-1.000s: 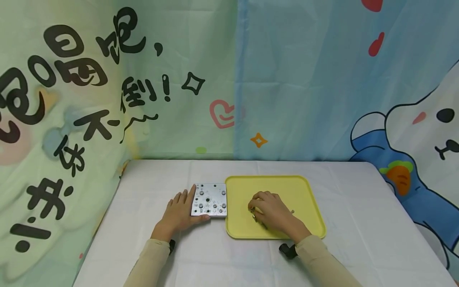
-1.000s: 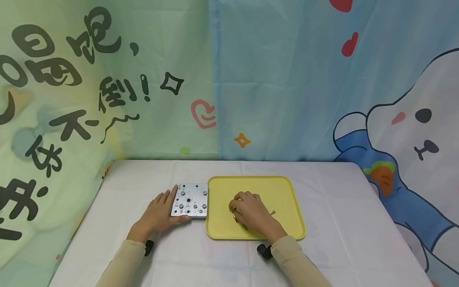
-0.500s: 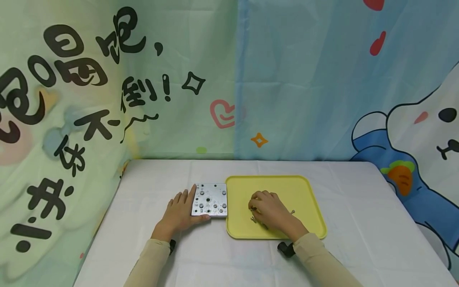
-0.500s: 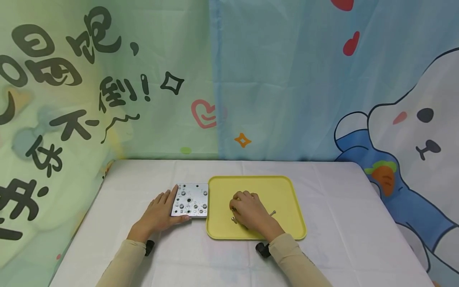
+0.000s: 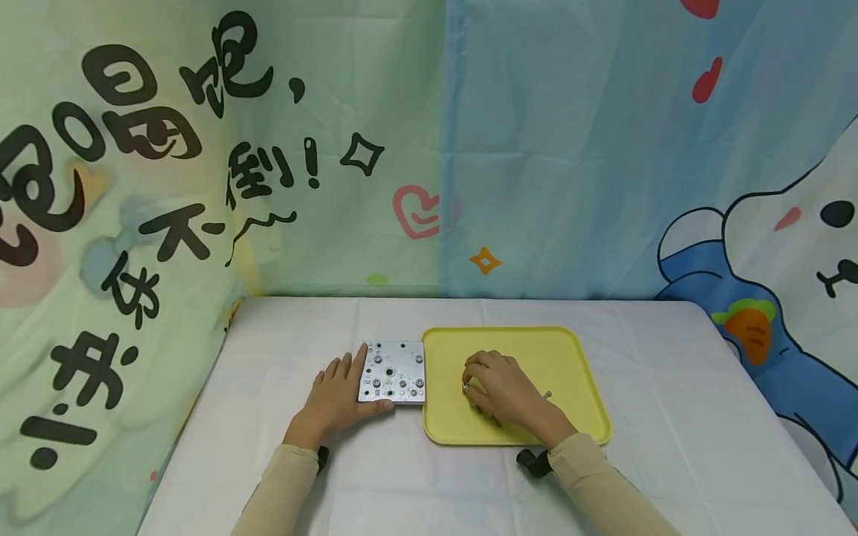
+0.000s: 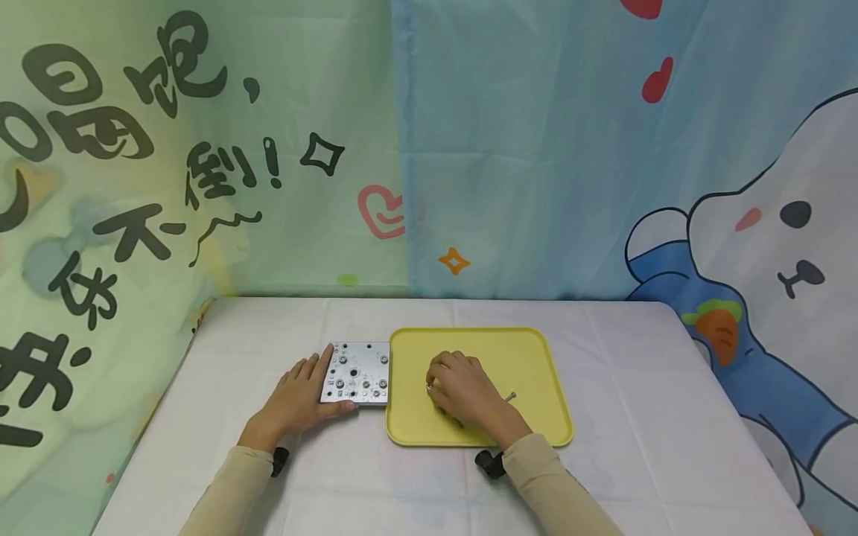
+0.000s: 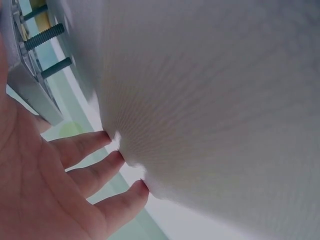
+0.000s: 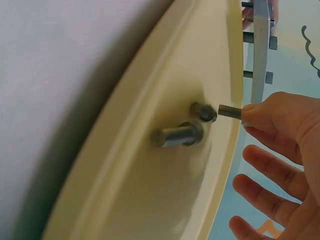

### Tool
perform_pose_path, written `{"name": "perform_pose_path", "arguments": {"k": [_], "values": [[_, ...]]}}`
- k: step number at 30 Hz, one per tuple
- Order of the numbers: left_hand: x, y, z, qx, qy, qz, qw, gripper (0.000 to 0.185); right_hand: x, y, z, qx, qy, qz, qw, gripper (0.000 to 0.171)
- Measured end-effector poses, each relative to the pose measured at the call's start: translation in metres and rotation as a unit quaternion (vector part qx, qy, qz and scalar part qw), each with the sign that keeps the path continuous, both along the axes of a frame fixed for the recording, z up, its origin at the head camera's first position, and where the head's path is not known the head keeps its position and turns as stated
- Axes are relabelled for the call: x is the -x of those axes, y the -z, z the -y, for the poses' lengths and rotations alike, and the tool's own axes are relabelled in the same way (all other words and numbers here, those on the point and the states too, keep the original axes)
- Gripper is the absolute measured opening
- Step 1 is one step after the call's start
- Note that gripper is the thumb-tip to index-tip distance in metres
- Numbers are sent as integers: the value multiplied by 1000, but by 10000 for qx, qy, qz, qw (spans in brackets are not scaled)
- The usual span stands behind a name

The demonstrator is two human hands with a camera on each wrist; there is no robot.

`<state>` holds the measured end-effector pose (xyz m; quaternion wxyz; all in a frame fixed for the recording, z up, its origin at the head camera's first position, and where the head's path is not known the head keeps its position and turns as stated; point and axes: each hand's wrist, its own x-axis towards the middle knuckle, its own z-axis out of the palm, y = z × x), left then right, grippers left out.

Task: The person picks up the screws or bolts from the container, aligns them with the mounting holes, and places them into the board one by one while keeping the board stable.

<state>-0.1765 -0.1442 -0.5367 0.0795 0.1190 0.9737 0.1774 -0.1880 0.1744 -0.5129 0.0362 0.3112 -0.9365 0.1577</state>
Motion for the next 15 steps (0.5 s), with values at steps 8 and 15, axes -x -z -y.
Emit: {"name": "perform_pose_path", "arguments": {"k": [8, 15], "values": [[1, -1, 0, 35, 15, -16, 10000, 116, 5, -10, 12, 395, -154, -201, 9989, 8], [1, -1, -1, 21, 1, 21, 10000, 117, 12, -24, 30, 601, -430, -464, 9962, 9]]}}
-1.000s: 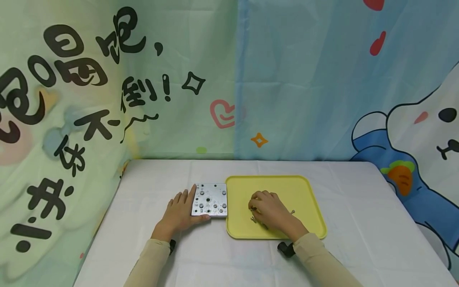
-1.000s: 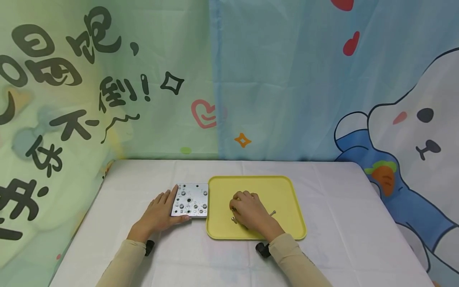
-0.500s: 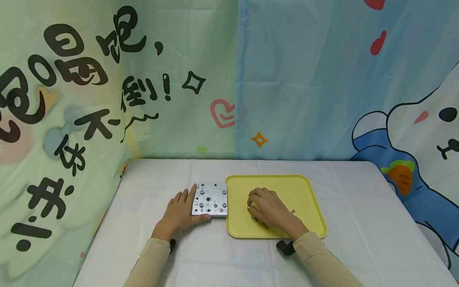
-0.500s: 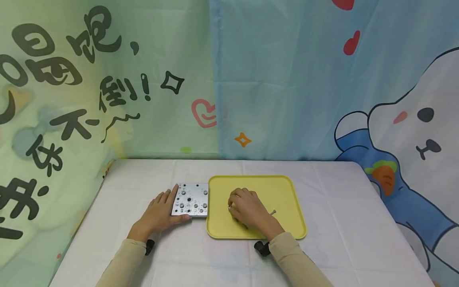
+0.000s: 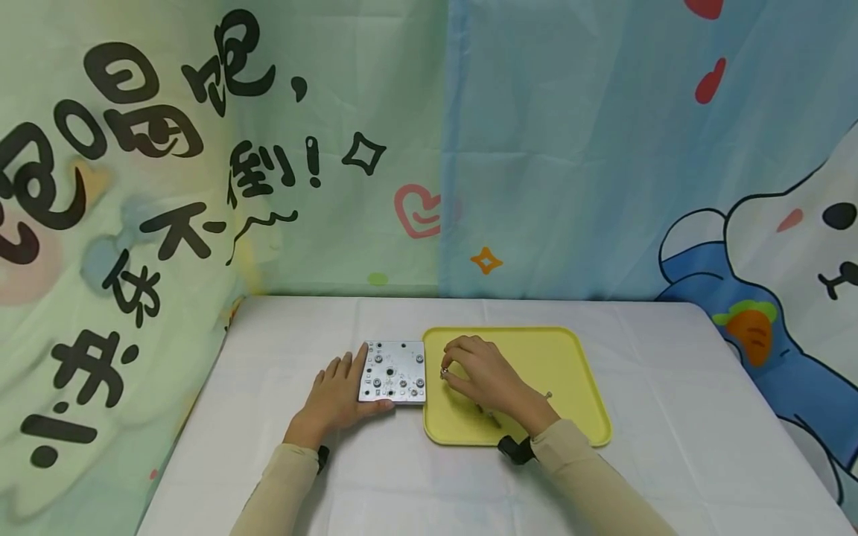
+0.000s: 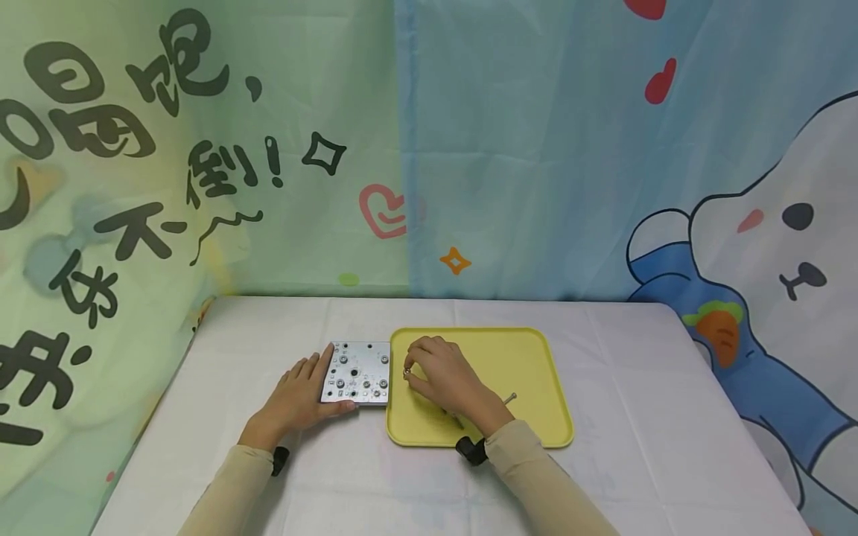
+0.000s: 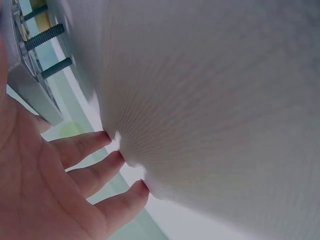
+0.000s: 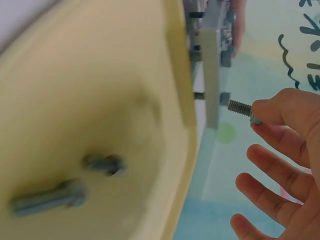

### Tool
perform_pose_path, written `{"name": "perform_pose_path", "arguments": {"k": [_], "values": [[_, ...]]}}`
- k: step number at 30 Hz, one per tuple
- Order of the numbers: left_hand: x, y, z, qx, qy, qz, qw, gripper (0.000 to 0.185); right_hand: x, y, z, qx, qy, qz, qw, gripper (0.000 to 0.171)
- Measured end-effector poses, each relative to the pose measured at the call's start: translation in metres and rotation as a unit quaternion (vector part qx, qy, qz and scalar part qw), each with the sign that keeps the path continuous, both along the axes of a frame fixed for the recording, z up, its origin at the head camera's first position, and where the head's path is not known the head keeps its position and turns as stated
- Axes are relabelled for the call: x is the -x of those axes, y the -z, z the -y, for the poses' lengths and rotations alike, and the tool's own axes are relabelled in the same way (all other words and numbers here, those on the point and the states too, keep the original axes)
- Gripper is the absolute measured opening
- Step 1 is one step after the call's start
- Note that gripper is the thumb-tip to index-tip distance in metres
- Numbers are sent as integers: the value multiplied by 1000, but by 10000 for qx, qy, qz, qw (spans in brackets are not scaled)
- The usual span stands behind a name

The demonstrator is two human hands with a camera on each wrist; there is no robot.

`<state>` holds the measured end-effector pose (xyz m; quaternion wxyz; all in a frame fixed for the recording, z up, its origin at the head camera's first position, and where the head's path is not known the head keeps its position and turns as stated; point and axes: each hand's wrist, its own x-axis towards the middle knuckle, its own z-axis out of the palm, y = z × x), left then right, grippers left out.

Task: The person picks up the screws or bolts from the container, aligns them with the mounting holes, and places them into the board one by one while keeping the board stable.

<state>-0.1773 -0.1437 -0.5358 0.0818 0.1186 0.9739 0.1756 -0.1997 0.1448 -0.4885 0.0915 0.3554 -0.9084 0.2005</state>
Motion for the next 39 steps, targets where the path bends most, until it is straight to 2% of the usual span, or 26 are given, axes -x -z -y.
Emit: {"name": "perform_pose_path", "arguments": {"k": [7, 13, 17, 27, 39], "values": [[-1, -2, 0, 66, 13, 9, 10000, 115, 7, -12, 25, 124, -281, -59, 9995, 9], [-1, -2, 1, 77, 29, 0, 10000, 116, 13, -14, 48, 115, -523, -156, 9984, 9], [0, -1, 2, 79, 20, 17, 10000, 115, 18, -12, 60, -20, -533, -97, 9985, 7], [1, 0, 3, 48, 61, -46, 10000, 113, 25, -7, 79, -450, -375, 369, 9976, 8], [1, -4, 3, 69, 37, -33, 10000, 112, 26, -3, 84, -595, -335, 429, 9967, 6]]}}
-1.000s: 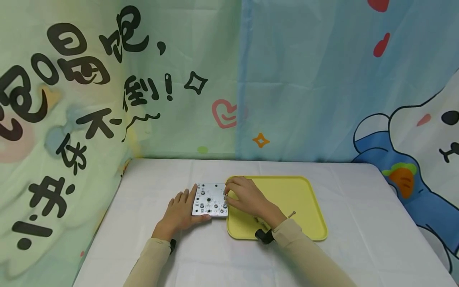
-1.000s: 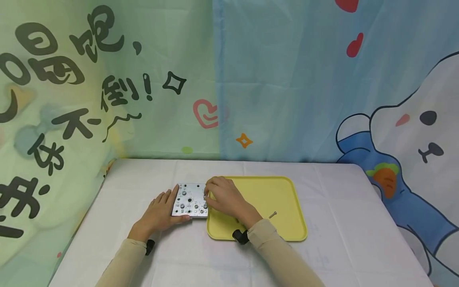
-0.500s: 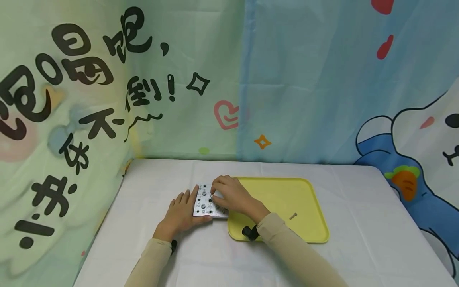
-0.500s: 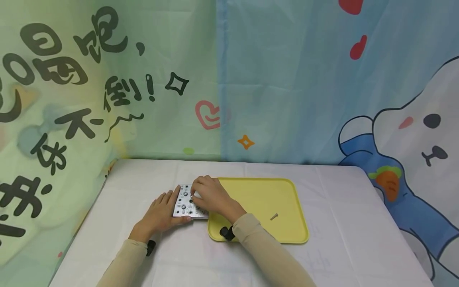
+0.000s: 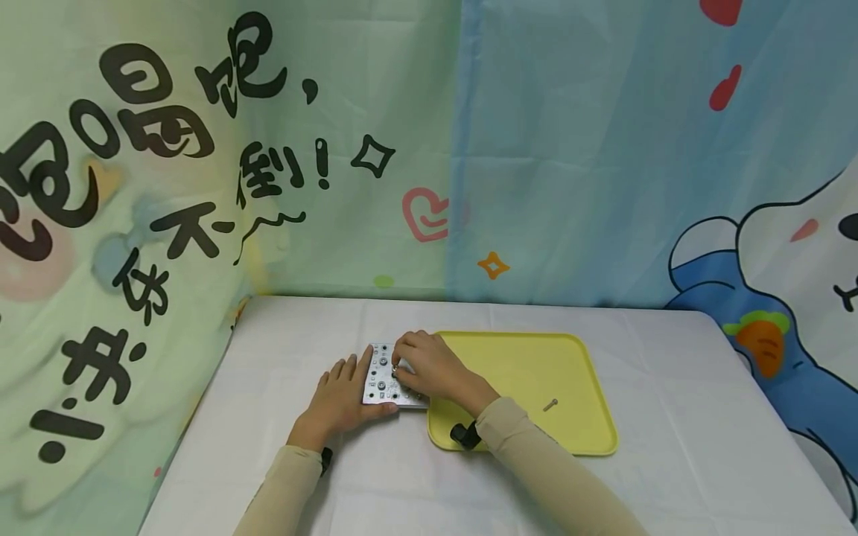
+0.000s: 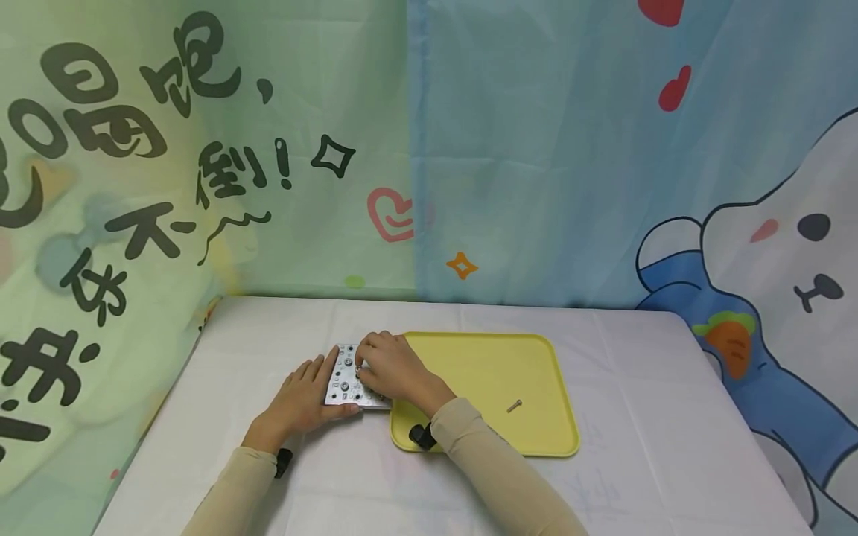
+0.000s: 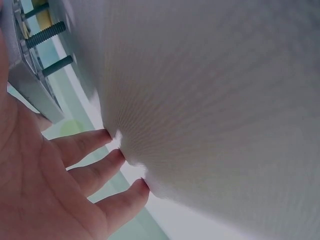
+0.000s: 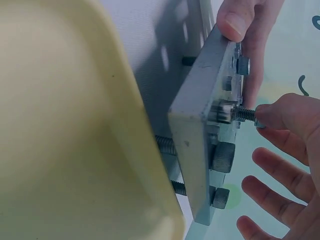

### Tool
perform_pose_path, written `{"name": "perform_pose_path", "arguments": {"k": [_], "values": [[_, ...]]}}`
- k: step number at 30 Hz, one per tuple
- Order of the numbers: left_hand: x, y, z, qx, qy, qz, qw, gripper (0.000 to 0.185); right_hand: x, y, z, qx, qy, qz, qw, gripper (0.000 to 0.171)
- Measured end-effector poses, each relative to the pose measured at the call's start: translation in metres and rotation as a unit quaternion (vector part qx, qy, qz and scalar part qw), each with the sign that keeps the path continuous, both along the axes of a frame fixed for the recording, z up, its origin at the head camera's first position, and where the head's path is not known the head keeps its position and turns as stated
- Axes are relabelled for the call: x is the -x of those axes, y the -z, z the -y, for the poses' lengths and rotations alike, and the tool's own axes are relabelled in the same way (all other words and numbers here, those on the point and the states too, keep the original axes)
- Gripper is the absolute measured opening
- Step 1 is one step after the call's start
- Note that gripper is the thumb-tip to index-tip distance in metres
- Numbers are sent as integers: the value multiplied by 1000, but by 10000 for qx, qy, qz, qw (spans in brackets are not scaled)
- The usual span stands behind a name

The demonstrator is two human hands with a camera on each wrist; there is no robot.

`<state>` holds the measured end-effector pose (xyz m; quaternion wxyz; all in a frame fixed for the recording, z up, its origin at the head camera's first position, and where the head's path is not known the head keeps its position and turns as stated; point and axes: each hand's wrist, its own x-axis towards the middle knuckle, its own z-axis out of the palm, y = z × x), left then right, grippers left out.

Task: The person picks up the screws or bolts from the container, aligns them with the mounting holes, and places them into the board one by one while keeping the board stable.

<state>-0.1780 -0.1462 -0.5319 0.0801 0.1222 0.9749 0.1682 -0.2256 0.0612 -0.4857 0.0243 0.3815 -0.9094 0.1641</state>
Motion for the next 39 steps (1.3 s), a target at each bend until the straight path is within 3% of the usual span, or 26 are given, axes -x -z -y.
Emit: {"name": "perform_pose_path", "arguments": {"k": [10, 24, 35, 39], "values": [[0, 1, -2, -23, 4, 20, 10000, 113, -4, -3, -13, 35, 101, 2, 9999, 6], [0, 2, -2, -90, -64, -4, 9999, 115, -27, -8, -80, 235, 341, -666, 9969, 12], [-1, 2, -4, -104, -67, 51, 9999, 115, -50, 9, -129, 240, 606, -668, 9956, 15], [-2, 2, -3, -102, -64, 40, 9999, 115, -61, 17, -140, 226, 767, -472, 9957, 14]]}}
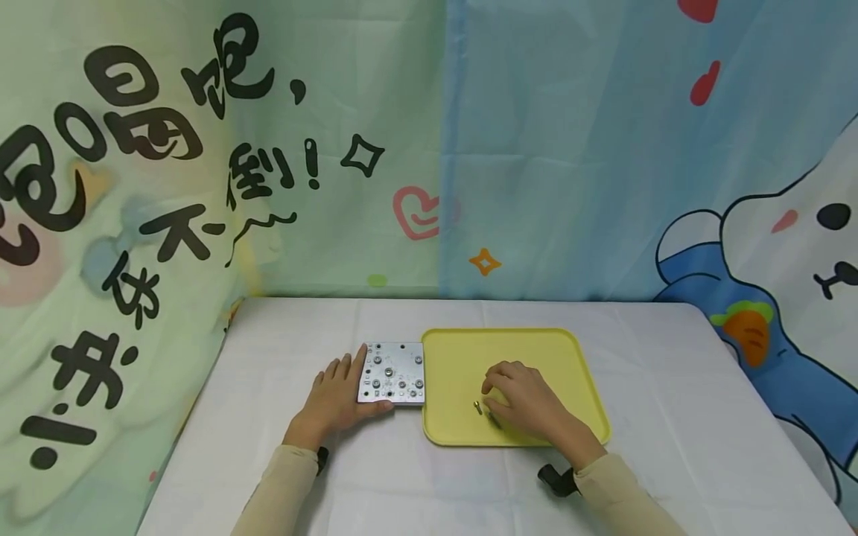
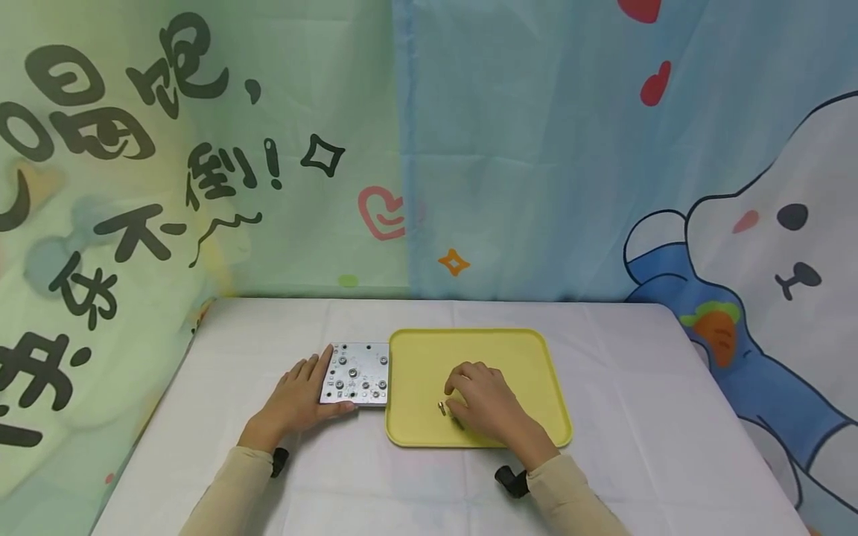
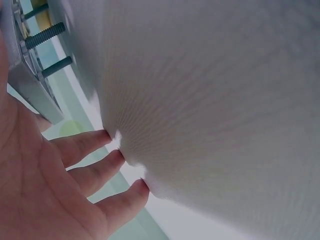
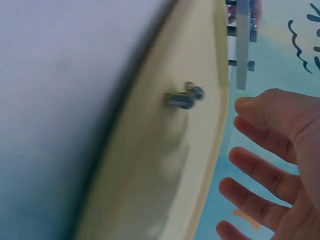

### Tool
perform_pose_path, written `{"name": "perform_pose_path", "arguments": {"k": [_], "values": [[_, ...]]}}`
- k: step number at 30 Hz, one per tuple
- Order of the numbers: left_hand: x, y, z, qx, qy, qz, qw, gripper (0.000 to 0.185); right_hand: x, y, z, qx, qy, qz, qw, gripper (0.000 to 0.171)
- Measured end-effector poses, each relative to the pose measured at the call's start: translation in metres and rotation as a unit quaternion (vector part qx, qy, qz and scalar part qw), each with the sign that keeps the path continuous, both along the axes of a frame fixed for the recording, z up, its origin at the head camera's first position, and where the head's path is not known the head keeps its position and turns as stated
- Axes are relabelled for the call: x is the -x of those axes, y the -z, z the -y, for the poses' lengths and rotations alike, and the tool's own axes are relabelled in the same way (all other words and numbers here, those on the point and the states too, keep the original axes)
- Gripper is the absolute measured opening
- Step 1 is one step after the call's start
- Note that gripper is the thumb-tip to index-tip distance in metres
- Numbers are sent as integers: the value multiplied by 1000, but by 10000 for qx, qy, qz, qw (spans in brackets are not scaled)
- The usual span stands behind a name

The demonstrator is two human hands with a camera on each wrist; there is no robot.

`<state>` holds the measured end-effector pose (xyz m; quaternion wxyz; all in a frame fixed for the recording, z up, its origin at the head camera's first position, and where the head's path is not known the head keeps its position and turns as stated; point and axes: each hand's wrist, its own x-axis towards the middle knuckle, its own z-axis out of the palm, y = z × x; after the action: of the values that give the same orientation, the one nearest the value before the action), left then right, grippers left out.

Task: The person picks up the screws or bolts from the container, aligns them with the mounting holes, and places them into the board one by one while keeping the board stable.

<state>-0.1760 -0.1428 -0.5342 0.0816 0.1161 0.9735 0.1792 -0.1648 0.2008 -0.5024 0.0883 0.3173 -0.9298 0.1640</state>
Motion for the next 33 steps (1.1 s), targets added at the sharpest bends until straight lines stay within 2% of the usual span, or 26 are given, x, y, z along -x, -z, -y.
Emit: {"name": "perform_pose_path", "arguments": {"k": [6, 17, 25, 33], "values": [[0, 1, 1, 41, 29, 8, 10000, 116, -11, 10, -5, -108, 272, 353, 9989, 13], [-1, -2, 0, -6, 43, -27, 10000, 114, -16, 15, -3, -486, 513, 483, 9963, 20], [-1, -2, 0, -1, 23, -8, 10000, 114, -15, 14, 1, -623, 586, 369, 9957, 22], [0, 0, 1, 53, 37, -43, 10000, 115, -13, 11, 3, -607, 574, 2, 9965, 20]]}}
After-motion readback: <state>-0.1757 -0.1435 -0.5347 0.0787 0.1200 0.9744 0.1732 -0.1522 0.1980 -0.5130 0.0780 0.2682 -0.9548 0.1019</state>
